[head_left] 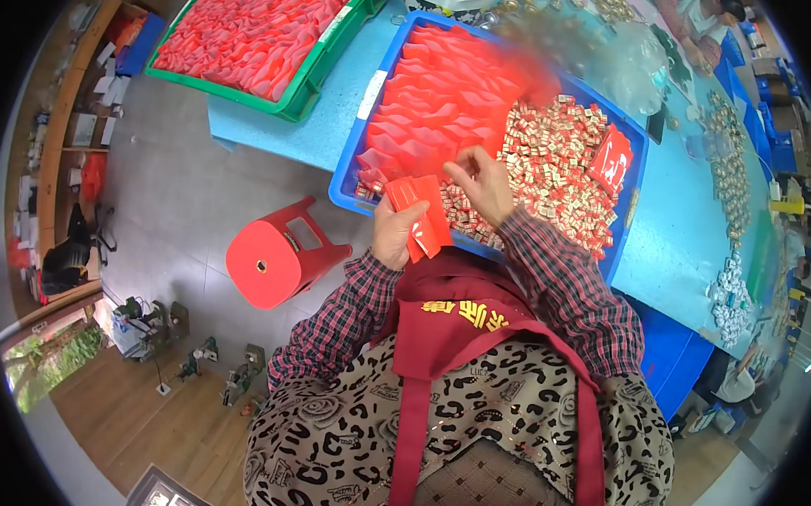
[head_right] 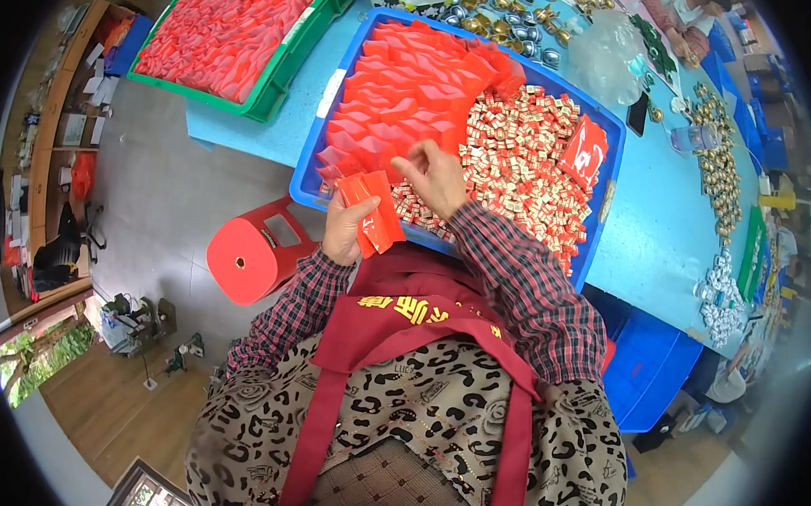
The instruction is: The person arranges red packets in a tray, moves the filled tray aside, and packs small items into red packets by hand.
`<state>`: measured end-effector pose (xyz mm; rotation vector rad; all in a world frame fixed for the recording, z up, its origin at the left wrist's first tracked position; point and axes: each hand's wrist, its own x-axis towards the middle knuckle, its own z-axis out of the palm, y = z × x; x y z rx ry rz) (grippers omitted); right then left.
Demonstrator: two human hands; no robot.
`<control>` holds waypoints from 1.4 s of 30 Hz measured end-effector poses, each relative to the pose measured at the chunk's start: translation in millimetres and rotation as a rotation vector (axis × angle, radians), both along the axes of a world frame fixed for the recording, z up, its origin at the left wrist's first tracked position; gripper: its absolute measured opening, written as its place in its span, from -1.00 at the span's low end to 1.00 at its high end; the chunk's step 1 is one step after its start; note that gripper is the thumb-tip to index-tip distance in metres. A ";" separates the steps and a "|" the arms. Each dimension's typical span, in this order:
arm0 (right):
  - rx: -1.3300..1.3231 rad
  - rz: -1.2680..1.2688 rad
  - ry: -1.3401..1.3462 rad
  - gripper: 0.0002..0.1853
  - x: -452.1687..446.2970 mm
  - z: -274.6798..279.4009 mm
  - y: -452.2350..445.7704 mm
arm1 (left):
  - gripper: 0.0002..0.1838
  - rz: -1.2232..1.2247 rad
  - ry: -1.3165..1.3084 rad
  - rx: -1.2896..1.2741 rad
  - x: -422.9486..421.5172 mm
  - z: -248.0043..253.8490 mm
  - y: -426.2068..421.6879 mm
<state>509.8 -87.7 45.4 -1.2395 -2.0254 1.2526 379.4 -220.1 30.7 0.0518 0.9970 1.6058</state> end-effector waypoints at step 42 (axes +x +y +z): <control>0.403 0.191 0.203 -0.83 161.8 -12.1 -0.3 | -0.55 -0.857 1.409 0.302 65.6 23.7 76.4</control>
